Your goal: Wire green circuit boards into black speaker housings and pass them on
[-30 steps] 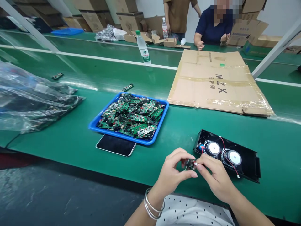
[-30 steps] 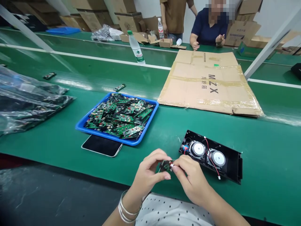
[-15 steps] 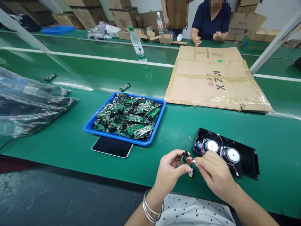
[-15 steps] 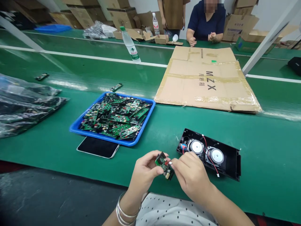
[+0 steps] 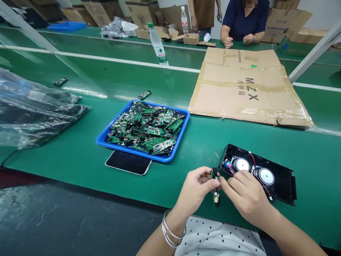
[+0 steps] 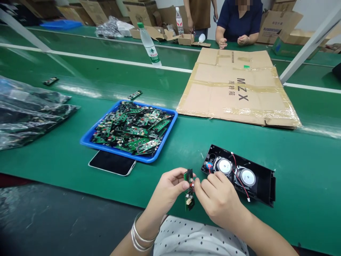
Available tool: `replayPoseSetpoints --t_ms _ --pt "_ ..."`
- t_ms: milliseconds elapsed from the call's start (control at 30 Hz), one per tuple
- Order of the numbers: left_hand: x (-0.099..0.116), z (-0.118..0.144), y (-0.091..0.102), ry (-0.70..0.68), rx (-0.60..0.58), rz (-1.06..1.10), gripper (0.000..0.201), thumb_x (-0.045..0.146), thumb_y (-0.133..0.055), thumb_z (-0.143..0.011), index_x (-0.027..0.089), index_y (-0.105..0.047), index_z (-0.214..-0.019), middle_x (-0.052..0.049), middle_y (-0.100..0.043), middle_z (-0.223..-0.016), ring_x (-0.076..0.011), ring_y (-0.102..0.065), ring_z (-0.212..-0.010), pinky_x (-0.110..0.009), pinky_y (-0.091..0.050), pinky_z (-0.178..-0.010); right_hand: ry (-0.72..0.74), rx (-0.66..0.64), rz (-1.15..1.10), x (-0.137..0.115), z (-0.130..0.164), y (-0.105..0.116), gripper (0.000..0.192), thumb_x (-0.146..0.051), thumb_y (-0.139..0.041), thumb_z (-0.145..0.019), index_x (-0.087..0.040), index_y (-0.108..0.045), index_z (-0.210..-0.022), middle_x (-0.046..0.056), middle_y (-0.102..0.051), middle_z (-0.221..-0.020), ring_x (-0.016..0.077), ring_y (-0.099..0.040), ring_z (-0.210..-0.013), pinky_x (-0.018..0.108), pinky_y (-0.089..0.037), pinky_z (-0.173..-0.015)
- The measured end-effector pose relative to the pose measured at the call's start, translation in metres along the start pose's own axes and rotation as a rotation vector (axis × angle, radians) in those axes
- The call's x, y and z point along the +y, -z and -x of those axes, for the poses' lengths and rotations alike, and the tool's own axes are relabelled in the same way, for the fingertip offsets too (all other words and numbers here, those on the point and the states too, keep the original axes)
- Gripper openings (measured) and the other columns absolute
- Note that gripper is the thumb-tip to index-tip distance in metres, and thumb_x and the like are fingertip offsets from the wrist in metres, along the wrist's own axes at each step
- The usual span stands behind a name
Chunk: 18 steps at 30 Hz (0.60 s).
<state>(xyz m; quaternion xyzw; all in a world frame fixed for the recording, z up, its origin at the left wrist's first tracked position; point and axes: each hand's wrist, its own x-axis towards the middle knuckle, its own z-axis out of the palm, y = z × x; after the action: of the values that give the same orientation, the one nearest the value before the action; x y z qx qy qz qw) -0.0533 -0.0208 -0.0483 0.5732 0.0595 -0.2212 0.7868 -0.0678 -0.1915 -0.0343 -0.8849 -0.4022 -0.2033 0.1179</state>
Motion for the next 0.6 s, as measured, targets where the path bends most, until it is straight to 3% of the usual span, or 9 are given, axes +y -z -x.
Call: replayPoseSetpoints --t_ms 133,400,533,600 --pt "0.001 -0.002 -0.001 0.07 -0.029 -0.071 0.022 0.027 -0.076 -0.063 0.012 -0.064 -0.075 0.0 -0.059 -0.064 -0.0093 -0.052 -0.058 -0.018 -0.043 -0.055 0.073 -0.048 0.073 0.0 -0.003 0.004 0.022 -0.004 -0.041 -0.089 -0.004 -0.063 -0.089 0.006 -0.047 -0.067 0.0158 -0.038 -0.064 0.034 -0.03 -0.059" --pt "0.004 -0.005 -0.006 0.137 -0.057 -0.087 0.034 0.029 -0.081 -0.053 0.011 -0.058 -0.069 0.0 -0.056 -0.063 -0.0107 -0.05 -0.06 -0.021 -0.041 -0.057 0.066 0.018 -0.005 0.003 0.006 -0.007 0.022 -0.005 -0.039 -0.091 -0.004 -0.061 -0.09 0.006 -0.049 -0.067 0.016 -0.038 -0.063 0.033 -0.03 -0.058" --pt "0.006 -0.003 -0.013 -0.02 -0.077 -0.146 0.035 0.03 -0.08 -0.058 0.012 -0.065 -0.083 0.001 -0.052 -0.07 -0.0116 -0.048 -0.066 -0.023 -0.041 -0.061 -0.087 0.134 -0.182 0.005 0.009 -0.013 0.018 -0.006 -0.04 -0.092 -0.008 -0.058 -0.088 0.005 -0.049 -0.064 0.015 -0.038 -0.061 0.031 -0.029 -0.056" --pt "0.007 0.0 -0.018 -0.152 -0.074 -0.3 0.034 0.026 -0.078 -0.061 0.016 -0.068 -0.092 0.002 -0.049 -0.071 -0.0117 -0.046 -0.067 -0.023 -0.04 -0.06 -0.149 0.196 -0.265 0.007 0.011 -0.013 0.023 -0.006 -0.038 -0.092 -0.011 -0.056 -0.079 0.005 -0.05 -0.064 0.0151 -0.04 -0.064 0.031 -0.031 -0.058"
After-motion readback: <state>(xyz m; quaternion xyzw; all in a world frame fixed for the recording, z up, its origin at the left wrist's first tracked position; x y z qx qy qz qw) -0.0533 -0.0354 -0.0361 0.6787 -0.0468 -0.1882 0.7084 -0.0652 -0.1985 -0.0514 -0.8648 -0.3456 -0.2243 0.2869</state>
